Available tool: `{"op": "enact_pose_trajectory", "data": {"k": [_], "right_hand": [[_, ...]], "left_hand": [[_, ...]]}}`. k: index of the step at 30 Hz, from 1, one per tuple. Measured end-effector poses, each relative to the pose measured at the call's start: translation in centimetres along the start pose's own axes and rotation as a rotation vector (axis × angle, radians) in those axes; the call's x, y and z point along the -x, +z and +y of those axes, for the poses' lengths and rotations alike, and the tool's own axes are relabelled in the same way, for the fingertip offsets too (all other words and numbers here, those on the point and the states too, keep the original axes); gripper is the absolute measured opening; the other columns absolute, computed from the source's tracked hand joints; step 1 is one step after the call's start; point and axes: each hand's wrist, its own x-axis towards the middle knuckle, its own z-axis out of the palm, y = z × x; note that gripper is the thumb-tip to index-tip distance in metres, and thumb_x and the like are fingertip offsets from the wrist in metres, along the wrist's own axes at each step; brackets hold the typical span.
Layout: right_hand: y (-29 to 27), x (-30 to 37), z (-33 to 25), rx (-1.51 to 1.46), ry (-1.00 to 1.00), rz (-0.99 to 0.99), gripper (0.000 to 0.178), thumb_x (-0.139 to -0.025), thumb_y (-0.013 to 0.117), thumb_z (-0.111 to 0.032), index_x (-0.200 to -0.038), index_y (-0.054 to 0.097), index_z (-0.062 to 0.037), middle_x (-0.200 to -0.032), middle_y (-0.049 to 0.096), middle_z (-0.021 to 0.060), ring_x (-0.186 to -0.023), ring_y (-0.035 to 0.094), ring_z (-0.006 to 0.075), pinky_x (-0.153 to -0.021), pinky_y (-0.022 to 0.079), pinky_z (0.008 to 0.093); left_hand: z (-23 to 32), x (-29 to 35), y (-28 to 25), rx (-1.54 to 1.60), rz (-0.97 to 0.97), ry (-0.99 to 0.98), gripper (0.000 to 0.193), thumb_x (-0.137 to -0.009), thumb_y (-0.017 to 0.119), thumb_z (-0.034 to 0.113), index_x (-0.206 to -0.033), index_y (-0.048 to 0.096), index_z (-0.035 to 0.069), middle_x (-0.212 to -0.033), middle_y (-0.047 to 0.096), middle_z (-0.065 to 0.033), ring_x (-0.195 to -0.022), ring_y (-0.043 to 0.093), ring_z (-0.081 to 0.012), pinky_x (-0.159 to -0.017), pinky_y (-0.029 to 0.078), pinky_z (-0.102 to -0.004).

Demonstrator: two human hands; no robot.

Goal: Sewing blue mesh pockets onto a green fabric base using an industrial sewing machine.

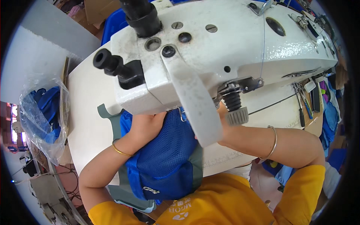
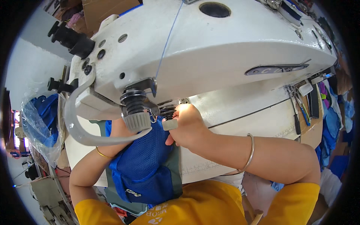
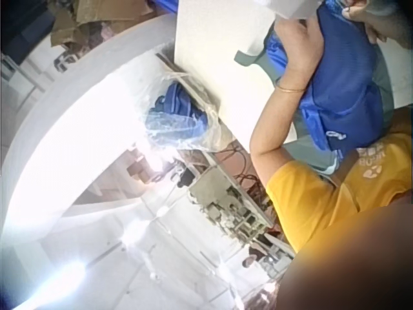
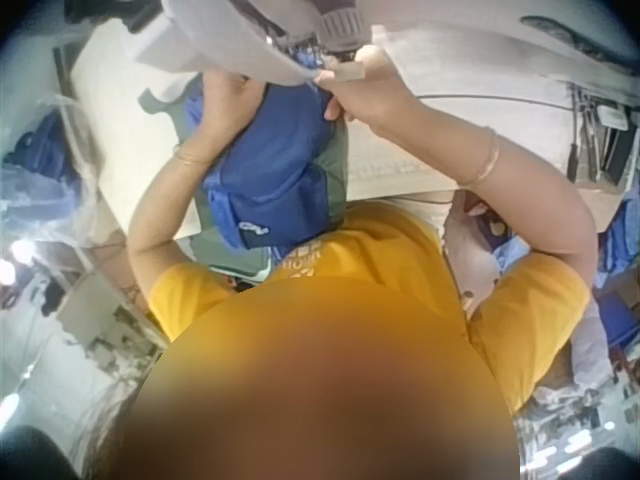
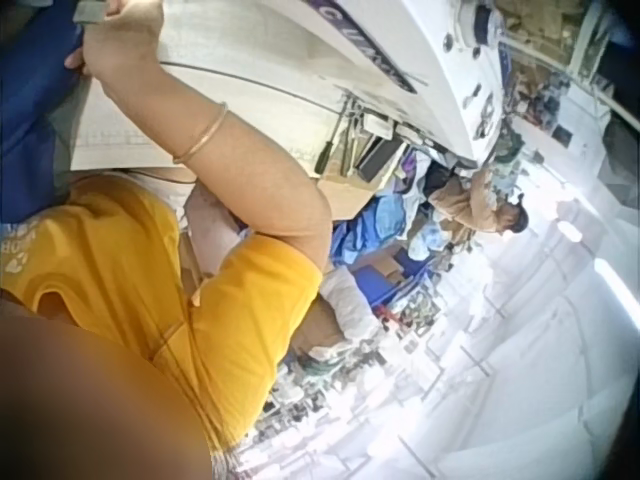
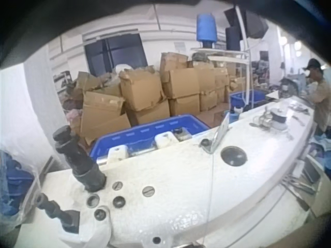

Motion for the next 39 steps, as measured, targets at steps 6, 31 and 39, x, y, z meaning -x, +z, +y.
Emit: {"op": "enact_pose_trajectory", "data": {"k": [6,31,39], "right_hand": [[0.1,-1.2,1.2,-0.04,-0.093,0.036,0.017,-0.095,0.064,-0.01,-0.086,0.056,0.002,-0.071,0.062,0.0086,-0.054,0.063,0.0154,-0.045,0.046,0.0289],[1.4,1.8,-0.9,-0.369,0.037,-0.071,0.025,-0.098,0.061,-0.019,-0.077,0.055,-0.0054,-0.065,0.051,0.0056,-0.054,0.049,0.0143,-0.045,0.034,0.0298],[1.7,1.9,-0.8,-0.188,0.087,-0.036,0.031,-0.1,0.054,-0.022,-0.076,0.056,-0.003,-0.06,0.052,0.0081,-0.051,0.051,0.0159,-0.044,0.038,0.0327]], "left_hand": [[4.8,-2.2,-0.5,-0.187,-0.25,-0.316,0.026,-0.089,0.072,0.021,-0.109,0.074,0.004,-0.096,0.075,-0.0146,-0.091,0.071,-0.0298,-0.079,0.054,-0.038],[3.5,-1.1,-1.8,-0.12,-0.221,0.312,0.037,-0.088,0.056,0.014,-0.12,0.073,0.01,-0.076,0.065,-0.0151,-0.068,0.064,-0.0331,-0.063,0.05,-0.0403],[5.7,-1.5,-1.8,-0.349,-0.329,0.324,0.032,-0.09,0.062,0.025,-0.113,0.073,0.007,-0.089,0.069,-0.0139,-0.072,0.063,-0.0334,-0.063,0.05,-0.0414]]}}
